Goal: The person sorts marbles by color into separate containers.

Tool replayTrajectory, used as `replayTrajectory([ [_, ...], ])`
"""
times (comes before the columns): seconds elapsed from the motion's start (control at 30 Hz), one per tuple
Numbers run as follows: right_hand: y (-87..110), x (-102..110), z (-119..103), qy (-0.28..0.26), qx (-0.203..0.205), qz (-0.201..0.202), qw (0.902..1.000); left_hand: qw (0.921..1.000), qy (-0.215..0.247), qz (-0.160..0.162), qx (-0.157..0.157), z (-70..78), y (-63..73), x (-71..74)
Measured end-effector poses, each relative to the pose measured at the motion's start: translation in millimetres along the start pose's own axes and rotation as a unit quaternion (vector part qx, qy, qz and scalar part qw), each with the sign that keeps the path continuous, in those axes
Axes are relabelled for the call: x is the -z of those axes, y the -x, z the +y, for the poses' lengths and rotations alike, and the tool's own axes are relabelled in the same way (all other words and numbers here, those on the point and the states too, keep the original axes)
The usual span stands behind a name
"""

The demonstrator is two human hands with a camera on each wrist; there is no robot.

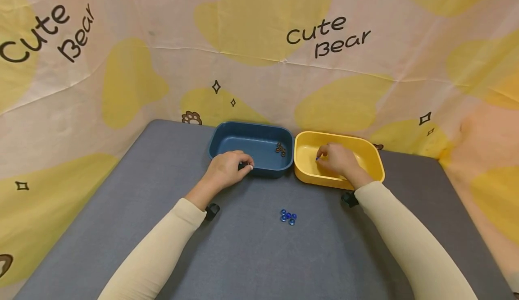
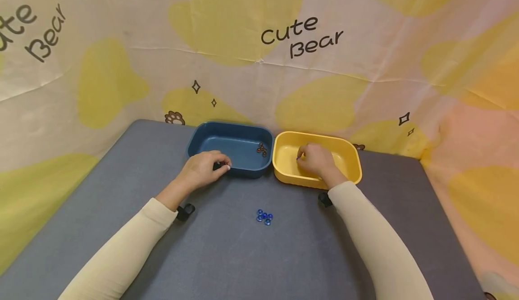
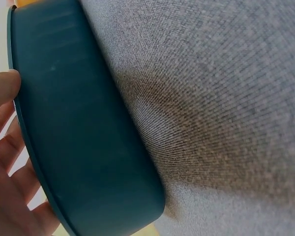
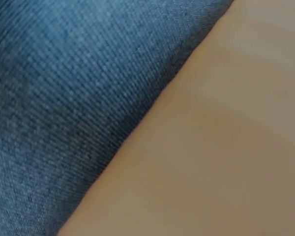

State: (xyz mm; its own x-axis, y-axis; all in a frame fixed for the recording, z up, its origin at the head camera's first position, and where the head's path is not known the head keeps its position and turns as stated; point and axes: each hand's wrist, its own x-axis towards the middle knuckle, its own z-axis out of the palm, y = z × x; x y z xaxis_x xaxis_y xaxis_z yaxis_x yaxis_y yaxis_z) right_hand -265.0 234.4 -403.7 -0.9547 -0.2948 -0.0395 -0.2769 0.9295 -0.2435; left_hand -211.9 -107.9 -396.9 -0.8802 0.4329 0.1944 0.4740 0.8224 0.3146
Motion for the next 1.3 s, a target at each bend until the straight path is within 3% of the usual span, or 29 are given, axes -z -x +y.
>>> replayTrajectory([
  [0.4,-4.1,-6.5,1.8,-0.004,-0.005,0.0,1.0,1.0,0.0,-0.007,0.002,0.3,-0.8,0.5],
  [0.77,-1.6,1.1,-0.6,-0.022,-0.015,-0.02,0.9995,0.9999,-0.005,-0.01,0.006,-0.2,-1.1,-0.5],
  [1.03,9.3,12.0,-3.8,-0.039,-0.018,-0.028,0.9987,0.9999,-0.004,-0.012,0.008,1.3,-2.2,0.2],
  [1.3,27.7,23.2,-6.9,-0.06,-0.005,-0.006,0.9981,0.9999,-0.001,-0.013,0.008,2.1,-1.7,0.5],
])
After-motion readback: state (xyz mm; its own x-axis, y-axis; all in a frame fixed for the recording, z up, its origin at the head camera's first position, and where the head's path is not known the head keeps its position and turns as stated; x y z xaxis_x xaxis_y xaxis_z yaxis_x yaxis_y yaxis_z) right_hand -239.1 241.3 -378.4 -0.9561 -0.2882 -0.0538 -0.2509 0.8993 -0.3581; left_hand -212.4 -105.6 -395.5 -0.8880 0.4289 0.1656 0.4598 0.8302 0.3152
